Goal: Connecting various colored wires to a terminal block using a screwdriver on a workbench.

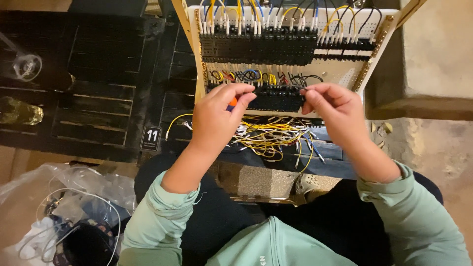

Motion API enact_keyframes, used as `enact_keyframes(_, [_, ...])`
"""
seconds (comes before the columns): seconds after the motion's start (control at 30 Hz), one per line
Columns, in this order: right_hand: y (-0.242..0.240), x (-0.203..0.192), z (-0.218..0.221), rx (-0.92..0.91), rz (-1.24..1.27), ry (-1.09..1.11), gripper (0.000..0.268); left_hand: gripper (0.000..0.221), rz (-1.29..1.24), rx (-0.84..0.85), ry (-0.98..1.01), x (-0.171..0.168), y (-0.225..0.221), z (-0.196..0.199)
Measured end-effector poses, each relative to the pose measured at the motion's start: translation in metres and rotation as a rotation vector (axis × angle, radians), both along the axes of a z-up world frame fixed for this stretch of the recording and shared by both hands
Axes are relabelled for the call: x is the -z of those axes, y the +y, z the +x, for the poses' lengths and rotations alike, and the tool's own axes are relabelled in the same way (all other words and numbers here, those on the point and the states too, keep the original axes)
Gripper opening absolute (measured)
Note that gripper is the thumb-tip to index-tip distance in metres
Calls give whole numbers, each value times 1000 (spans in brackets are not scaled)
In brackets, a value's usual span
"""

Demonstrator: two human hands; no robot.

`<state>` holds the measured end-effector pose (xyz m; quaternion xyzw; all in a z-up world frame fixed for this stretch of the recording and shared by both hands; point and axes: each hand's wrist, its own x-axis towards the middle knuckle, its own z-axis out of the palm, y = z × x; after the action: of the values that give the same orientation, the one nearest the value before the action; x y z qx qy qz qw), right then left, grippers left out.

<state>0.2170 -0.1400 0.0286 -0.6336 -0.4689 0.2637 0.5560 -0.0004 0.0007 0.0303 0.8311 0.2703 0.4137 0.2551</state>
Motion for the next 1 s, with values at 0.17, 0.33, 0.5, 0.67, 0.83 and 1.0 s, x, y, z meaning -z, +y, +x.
enact_keyframes(0.17, [-2,19,19,-47,2,634,22,9,78,-74,-172,-13,4,2])
enact_keyframes(0.33, [-9,4,17,-230,-89,809,33,9,-15,-172,-266,-13,10,-1])
enact_keyframes(0.5, [-1,33,22,-207,-25,872,35,30,-197,-78,-199,-2,-10,12])
enact_keyframes(0.67, [-3,11,14,-128,0,693,27,33,-306,20,-80,15,-8,14])
enact_keyframes(0.83, [-5,-1,15,-109,-101,355,21,27,-418,77,-173,7,9,4])
enact_keyframes(1.0, [-7,-5,20,-270,74,-274,20,25,-132,2,6,-11,25,-19])
